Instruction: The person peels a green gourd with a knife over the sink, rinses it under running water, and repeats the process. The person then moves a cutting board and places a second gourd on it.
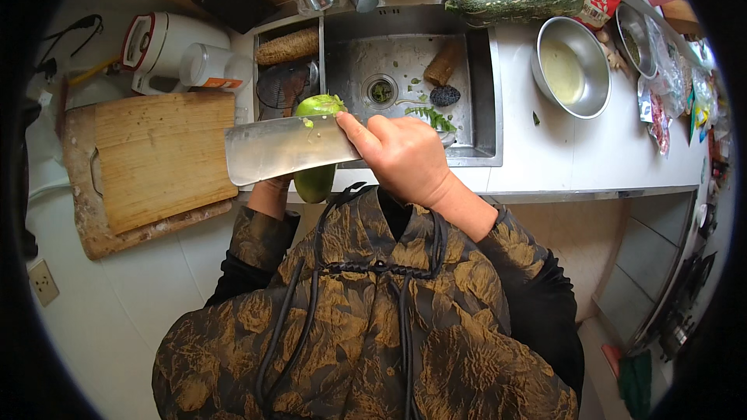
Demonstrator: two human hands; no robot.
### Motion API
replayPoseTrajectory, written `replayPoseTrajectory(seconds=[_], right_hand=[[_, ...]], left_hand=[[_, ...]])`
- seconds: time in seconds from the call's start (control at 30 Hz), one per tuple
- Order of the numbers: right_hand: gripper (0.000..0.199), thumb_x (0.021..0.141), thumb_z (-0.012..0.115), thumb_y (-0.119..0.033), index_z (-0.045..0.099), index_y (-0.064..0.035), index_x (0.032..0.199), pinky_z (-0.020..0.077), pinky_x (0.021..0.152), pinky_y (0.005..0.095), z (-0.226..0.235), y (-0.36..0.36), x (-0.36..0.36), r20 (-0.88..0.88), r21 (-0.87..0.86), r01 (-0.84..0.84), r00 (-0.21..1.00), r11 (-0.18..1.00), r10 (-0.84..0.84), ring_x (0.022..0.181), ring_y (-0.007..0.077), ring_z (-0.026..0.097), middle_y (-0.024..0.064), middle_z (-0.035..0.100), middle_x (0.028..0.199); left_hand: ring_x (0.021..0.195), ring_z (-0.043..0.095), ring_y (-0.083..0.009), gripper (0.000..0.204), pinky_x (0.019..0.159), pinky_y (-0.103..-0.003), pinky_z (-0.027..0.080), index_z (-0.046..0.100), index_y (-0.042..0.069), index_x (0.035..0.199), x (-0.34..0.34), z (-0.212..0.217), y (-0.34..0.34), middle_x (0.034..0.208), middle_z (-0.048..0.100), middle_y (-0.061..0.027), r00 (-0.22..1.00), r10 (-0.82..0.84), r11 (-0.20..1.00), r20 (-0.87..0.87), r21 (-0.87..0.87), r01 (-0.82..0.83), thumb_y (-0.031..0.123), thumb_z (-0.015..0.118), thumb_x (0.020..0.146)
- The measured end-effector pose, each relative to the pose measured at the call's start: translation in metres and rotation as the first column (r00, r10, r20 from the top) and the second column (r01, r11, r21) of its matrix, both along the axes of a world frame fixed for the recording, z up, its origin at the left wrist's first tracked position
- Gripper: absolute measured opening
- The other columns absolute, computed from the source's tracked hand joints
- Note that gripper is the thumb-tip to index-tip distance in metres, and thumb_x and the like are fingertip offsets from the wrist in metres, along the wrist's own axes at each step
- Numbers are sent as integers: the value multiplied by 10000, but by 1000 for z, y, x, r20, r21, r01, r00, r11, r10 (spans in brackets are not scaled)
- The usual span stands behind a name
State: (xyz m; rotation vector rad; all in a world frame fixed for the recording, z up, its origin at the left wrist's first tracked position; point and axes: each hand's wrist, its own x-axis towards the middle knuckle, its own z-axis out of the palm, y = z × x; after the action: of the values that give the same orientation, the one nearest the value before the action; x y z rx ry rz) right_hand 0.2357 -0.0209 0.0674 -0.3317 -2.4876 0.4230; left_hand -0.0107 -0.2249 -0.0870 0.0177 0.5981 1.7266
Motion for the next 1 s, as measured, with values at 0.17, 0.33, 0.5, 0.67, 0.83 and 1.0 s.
replayPoseTrajectory(seconds=[0.17, 0.33, 0.5, 0.67, 0.83, 1.0], right_hand=[[504, 787, 704, -93, 732, -144, 1287, 478, 529, 346, 1, -2, 2, -4, 15, -5, 1000, 1000, 5, 575, 175, 571, 1, 478, 685], [487, 813, 704, -93, 726, -143, 1296, 480, 530, 345, 0, -4, 3, 27, 3, 41, 999, 999, -41, 570, 180, 573, 4, 485, 684], [445, 843, 699, -87, 720, -145, 1284, 497, 537, 354, -7, -3, 6, 76, -9, 80, 994, 997, -79, 576, 203, 601, 16, 532, 696], [383, 883, 691, -71, 711, -134, 1260, 535, 578, 404, -17, 16, 9, 361, -160, 316, 900, 935, -243, 671, 305, 683, 80, 678, 796], [443, 839, 730, -55, 742, -165, 1268, 526, 573, 387, -10, 3, 10, 0, -148, 94, 995, 985, -95, 605, 263, 632, 60, 617, 730], [478, 788, 706, -91, 745, -141, 1262, 491, 536, 354, 5, -12, 0, 10, -56, 22, 1000, 998, -22, 577, 198, 588, 10, 501, 691]], left_hand=[[1283, 643, -283, 657, 1087, -441, 549, 508, 16, 1513, -3, -6, -8, 1459, 614, -176, 998, -2, 1000, 59, 14, 1, 442, 644, 1032], [1305, 626, -290, 668, 1106, -448, 533, 496, 13, 1521, -9, -10, -8, 1485, 596, -180, 994, -99, 983, -54, 148, 106, 438, 650, 1028], [1179, 683, -306, 766, 1039, -439, 568, 506, 1, 1495, 4, 37, 17, 1384, 641, -188, 835, -220, 972, -504, -184, 145, 470, 733, 933], [1050, 727, -257, 1000, 933, -406, 613, 528, -30, 1433, 35, 112, 40, 1223, 690, -161, 781, -404, 915, -477, -227, 334, 535, 866, 681], [1150, 710, -258, 854, 992, -382, 591, 530, -5, 1453, 23, 103, 38, 1323, 681, -146, 800, -305, 952, -517, -176, 249, 435, 864, 802], [1291, 638, -234, 609, 1090, -365, 544, 473, -1, 1554, -1, 38, 13, 1461, 615, -154, 964, -174, 969, -203, 142, 205, 372, 553, 1080]])
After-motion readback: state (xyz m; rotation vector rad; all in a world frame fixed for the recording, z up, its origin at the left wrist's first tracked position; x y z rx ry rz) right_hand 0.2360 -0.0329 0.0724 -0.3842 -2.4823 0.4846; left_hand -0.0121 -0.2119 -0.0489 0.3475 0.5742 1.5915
